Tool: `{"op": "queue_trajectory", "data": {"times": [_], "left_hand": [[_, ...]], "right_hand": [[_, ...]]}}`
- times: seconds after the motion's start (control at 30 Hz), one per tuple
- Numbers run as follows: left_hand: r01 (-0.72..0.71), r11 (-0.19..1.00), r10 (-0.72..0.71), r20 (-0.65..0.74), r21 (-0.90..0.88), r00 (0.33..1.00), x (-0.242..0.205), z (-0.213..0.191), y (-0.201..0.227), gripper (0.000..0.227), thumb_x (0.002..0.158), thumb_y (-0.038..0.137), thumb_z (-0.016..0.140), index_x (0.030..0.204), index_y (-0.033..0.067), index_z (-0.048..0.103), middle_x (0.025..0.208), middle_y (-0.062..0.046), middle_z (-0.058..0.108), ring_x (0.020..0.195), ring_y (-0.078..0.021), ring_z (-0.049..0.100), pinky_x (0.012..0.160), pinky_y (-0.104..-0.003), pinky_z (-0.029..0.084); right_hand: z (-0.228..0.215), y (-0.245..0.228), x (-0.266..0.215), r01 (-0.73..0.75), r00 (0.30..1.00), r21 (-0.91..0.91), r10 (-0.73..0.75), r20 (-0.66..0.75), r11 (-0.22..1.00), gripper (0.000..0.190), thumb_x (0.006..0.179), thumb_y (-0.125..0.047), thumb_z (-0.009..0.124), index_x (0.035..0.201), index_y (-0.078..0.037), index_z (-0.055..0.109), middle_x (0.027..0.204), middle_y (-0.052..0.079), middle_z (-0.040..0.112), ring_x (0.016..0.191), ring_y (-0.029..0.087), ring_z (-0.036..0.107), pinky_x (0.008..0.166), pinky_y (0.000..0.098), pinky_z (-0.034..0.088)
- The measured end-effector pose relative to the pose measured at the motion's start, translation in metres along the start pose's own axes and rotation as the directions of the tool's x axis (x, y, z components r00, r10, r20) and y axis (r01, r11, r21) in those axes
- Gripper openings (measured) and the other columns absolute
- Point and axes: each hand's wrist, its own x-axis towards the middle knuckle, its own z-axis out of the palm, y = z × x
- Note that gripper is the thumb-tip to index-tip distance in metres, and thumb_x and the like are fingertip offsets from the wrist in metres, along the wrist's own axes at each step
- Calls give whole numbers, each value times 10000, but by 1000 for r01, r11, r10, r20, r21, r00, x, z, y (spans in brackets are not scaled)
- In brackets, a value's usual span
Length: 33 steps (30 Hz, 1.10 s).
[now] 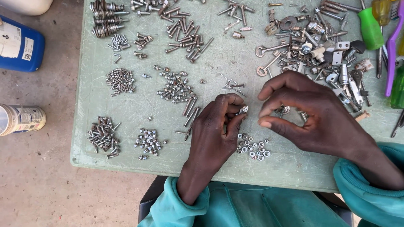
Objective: Sorting various screws, nuts, and bolts from a mixed pile into organized groups on a table.
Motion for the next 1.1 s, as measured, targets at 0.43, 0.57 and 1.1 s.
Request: {"op": "queue_trajectory", "data": {"times": [0.43, 0.57, 1.1], "left_hand": [[-5, 1000, 5, 7, -25, 1000, 1, 0, -1, 202, 944, 40, 645, 1121, 108, 576, 1047, -40, 714, 918, -189, 749, 829, -318, 541], [11, 1000, -10, 7, -17, 1000, 0, 3, -3, 238, 950, 67, 645, 1168, 101, 557, 1061, -43, 738, 944, -190, 756, 814, -317, 559], [-6, 1000, 7, 11, -14, 1000, -1, 1, -2, 251, 955, 60, 649, 1181, 94, 545, 1012, -58, 744, 924, -219, 746, 832, -345, 533]], "right_hand": [[6, 8, -2, 1, 1000, -32, -1, -10, 1000, 261, 864, -217, 794, 1100, -123, 733, 1096, 66, 613, 999, 189, 626, 867, 312, 501], [6, 10, -3, 18, 999, -36, -16, 33, 999, 265, 868, -230, 779, 1110, -149, 706, 1092, 49, 623, 1010, 190, 621, 867, 324, 482], [17, 9, 2, 30, 996, -47, -34, -81, 998, 294, 863, -186, 826, 1133, -114, 734, 1028, 50, 652, 894, 168, 627, 745, 277, 489]]}}
